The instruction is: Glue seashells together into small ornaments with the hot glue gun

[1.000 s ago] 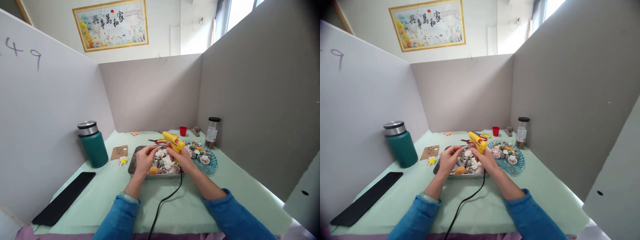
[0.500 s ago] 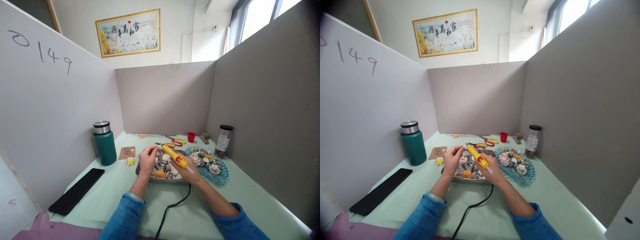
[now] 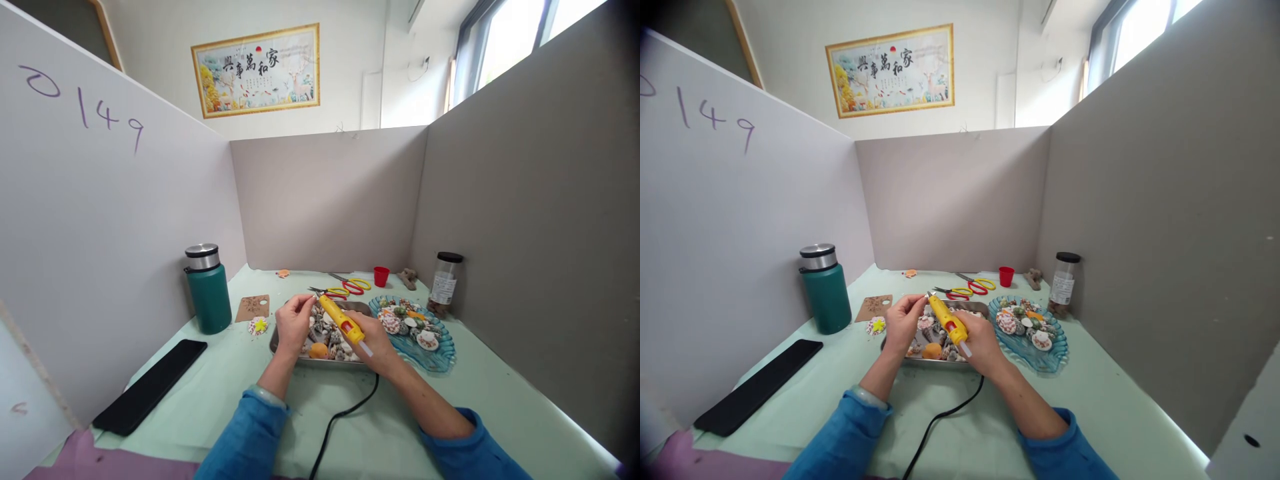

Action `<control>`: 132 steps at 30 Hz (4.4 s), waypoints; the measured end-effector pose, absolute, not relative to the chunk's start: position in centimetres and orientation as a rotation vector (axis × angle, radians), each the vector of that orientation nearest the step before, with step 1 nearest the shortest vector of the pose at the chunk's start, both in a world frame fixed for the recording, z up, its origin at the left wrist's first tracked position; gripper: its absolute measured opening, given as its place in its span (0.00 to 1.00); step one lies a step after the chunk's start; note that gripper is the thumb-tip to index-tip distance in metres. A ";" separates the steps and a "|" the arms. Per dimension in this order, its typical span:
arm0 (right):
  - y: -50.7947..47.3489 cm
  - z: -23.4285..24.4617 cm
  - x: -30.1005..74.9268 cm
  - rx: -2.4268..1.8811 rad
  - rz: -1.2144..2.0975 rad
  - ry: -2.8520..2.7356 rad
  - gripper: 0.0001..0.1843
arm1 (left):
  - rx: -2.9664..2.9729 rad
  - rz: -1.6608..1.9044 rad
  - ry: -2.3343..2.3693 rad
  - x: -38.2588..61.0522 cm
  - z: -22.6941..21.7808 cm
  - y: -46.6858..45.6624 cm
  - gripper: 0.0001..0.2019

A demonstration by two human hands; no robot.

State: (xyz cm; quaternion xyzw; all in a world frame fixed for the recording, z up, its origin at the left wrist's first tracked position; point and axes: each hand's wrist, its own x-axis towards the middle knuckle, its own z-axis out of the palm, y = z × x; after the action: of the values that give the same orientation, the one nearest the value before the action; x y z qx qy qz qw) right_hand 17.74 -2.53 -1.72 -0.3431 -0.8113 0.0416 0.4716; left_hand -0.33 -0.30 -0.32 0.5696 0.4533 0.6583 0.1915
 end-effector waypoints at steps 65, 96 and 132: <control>-3.0 -1.7 17.7 -0.884 -0.025 -1.974 0.12 | 1.500 1.877 1.174 -0.4 -0.2 -0.2 0.14; -2.8 -2.0 17.6 -0.937 -0.079 -2.005 0.13 | 1.466 1.892 1.177 -0.4 -0.4 0.1 0.13; -2.9 -2.1 17.7 -0.911 -0.119 -1.986 0.13 | 1.034 1.695 0.744 -0.5 0.1 0.3 0.14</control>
State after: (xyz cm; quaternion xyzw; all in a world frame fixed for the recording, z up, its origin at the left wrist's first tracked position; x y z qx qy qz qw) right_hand 17.74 -2.86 -2.05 -0.3701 -0.8063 -0.0482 0.4589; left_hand -0.51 0.28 0.08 0.4254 0.3060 0.6976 0.4887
